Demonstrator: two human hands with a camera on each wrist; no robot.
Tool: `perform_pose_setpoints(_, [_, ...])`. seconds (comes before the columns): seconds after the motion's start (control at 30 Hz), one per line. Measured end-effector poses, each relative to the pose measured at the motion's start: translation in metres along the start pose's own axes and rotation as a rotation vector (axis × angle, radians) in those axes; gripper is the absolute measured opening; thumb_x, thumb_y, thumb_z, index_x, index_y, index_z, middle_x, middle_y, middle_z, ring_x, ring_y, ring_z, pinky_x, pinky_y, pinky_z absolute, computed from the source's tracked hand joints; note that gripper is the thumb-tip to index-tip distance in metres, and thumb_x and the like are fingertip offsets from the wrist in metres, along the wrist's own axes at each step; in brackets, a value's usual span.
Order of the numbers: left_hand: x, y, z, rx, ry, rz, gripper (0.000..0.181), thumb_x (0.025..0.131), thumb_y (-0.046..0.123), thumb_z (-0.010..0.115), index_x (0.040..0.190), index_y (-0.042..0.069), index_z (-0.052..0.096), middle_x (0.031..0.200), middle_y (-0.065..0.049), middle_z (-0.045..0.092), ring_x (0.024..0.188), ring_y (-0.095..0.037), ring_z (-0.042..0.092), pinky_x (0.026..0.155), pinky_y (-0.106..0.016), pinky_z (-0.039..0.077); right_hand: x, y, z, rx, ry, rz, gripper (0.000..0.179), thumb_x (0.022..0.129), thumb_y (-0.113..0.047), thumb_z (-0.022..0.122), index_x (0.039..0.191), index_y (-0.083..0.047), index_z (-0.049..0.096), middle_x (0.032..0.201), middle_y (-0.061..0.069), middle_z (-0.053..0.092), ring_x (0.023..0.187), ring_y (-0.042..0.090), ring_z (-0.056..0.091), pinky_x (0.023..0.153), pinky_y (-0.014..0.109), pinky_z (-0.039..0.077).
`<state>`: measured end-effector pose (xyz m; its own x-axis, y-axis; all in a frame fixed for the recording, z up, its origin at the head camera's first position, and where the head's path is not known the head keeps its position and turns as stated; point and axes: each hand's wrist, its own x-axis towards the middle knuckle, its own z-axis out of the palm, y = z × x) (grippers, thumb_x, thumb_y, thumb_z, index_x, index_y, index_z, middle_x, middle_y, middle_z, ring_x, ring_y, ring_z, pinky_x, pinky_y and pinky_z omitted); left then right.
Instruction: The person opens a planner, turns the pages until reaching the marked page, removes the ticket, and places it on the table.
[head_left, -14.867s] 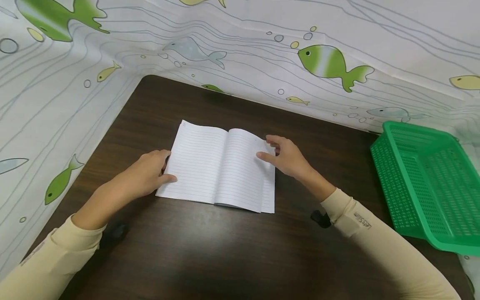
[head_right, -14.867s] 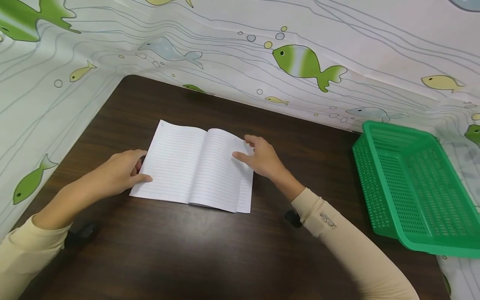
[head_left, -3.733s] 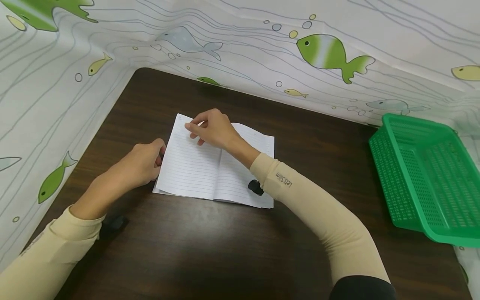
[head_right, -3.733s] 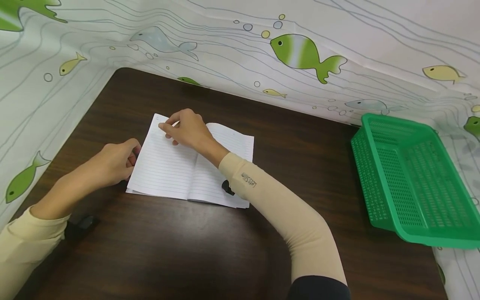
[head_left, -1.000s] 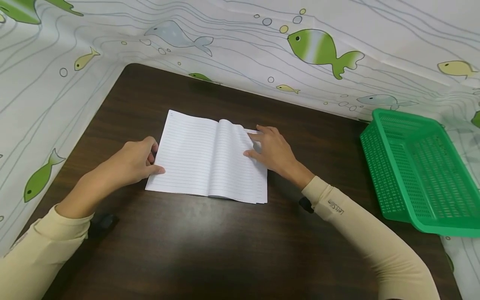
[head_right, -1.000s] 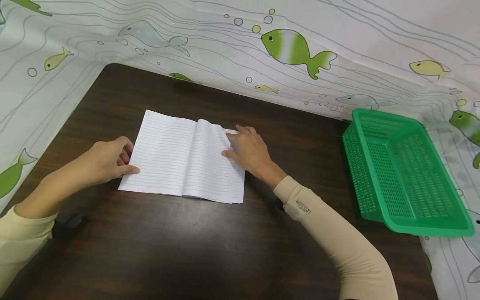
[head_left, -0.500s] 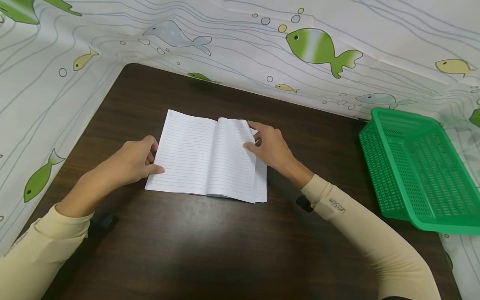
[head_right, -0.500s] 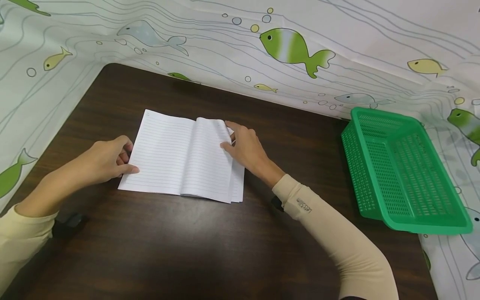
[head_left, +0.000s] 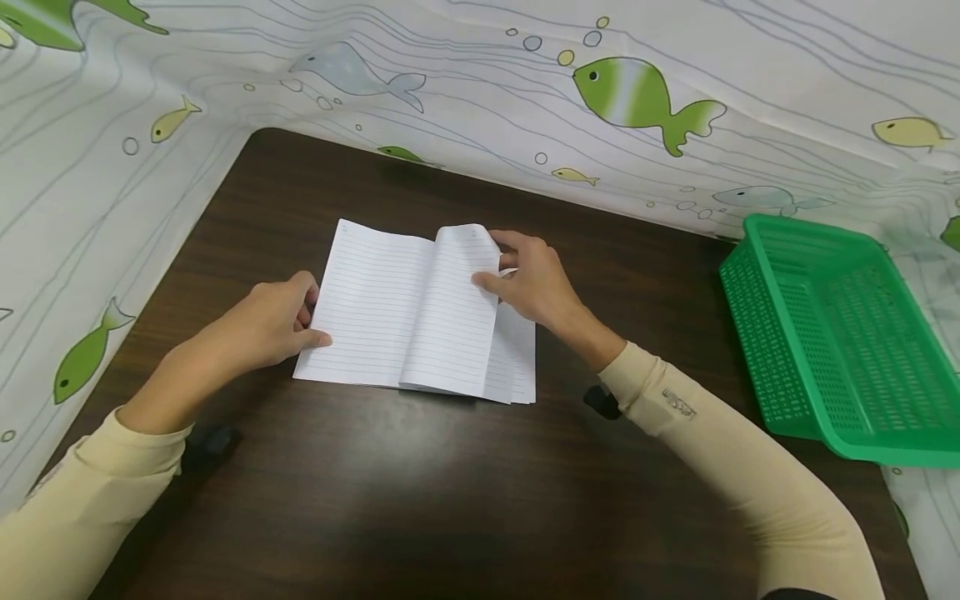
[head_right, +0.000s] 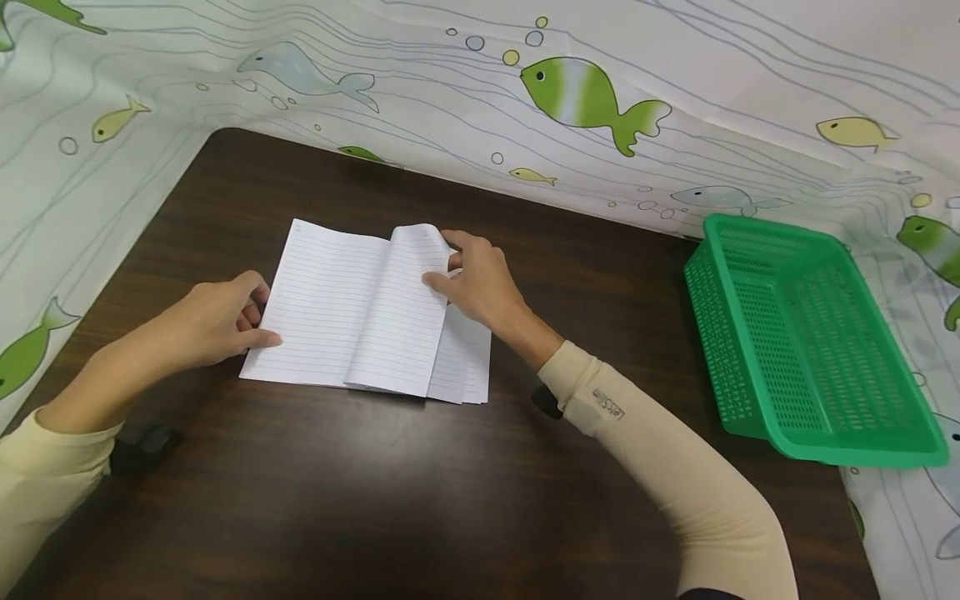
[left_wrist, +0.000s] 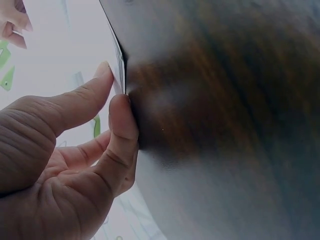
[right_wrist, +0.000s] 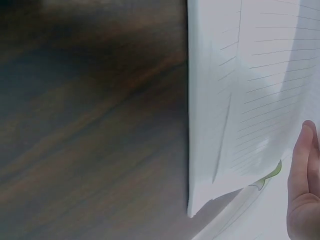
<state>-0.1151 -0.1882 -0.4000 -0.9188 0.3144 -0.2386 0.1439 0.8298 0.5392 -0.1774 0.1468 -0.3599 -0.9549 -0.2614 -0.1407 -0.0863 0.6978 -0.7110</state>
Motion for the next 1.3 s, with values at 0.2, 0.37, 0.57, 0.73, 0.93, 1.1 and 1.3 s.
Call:
perform_pose_setpoints(0.2, [-0.001,0.000,0.000,0.000,0.010,0.001,0.051,0.090,0.011,0.086,0.120,-0.010,0.050,0.098,-0.029,0.068,0.083,-0.033,0.066,0.072,-0.046,0.056,0.000,-0.009,0.004,0.013,-0.009,-0.038,0.074,0.095,-0.011,0.082,0.160,-0.005,0.047,0.128,0.019,0.077,0.103,0.028,0.082,0.088,0.039,0.061])
perform_pose_setpoints(0.37, [-0.002,0.000,0.000,0.004,0.009,-0.004,0.051,0.090,0.010,0.086,0.121,-0.010,0.050,0.098,-0.029,0.068,0.081,-0.031,0.065,0.071,-0.044,0.056,0.000,-0.014,0.007,0.040,-0.008,-0.053,0.076,0.095,-0.009,0.082,0.161,-0.005,0.044,0.130,0.020,0.077,0.104,0.028,0.082,0.087,0.038,0.063])
perform_pose_setpoints(0.57, [-0.004,-0.002,-0.001,0.017,-0.007,-0.022,0.053,0.090,0.012,0.087,0.120,-0.009,0.050,0.098,-0.028,0.068,0.080,-0.031,0.064,0.070,-0.043,0.055,0.001,-0.021,0.012,0.077,-0.024,-0.056,0.077,0.095,-0.008,0.081,0.162,-0.005,0.043,0.129,0.020,0.077,0.102,0.027,0.082,0.085,0.037,0.064])
perform_pose_setpoints(0.73, [-0.003,-0.001,-0.002,0.008,-0.010,-0.024,0.053,0.089,0.011,0.087,0.120,-0.010,0.050,0.096,-0.028,0.068,0.078,-0.031,0.065,0.068,-0.042,0.054,0.002,-0.025,0.017,0.104,-0.036,-0.057,0.077,0.095,-0.007,0.081,0.162,-0.006,0.043,0.126,0.020,0.078,0.097,0.027,0.083,0.082,0.036,0.065])
perform_pose_setpoints(0.93, [0.000,0.000,-0.002,-0.010,-0.004,-0.021,0.050,0.089,0.011,0.087,0.119,-0.009,0.051,0.095,-0.027,0.069,0.079,-0.030,0.066,0.068,-0.042,0.054,0.004,-0.030,0.027,0.136,-0.057,-0.041,0.078,0.096,-0.008,0.080,0.163,-0.009,0.041,0.125,0.019,0.078,0.090,0.024,0.083,0.085,0.036,0.064])
perform_pose_setpoints(1.1, [0.000,-0.001,-0.002,-0.013,0.001,-0.014,0.049,0.089,0.011,0.087,0.118,-0.008,0.052,0.095,-0.026,0.069,0.078,-0.030,0.065,0.068,-0.042,0.053,0.008,-0.039,0.037,0.127,-0.075,-0.037,0.085,0.097,-0.011,0.079,0.168,-0.011,0.031,0.126,0.015,0.079,0.084,0.021,0.083,0.092,0.035,0.061])
perform_pose_setpoints(1.3, [0.001,-0.001,-0.001,-0.010,0.005,-0.015,0.049,0.090,0.012,0.087,0.117,-0.007,0.052,0.093,-0.024,0.068,0.077,-0.029,0.064,0.067,-0.041,0.052,0.008,-0.045,0.048,0.157,-0.106,-0.059,0.086,0.098,-0.012,0.079,0.169,-0.011,0.028,0.124,0.014,0.080,0.083,0.022,0.083,0.087,0.032,0.062])
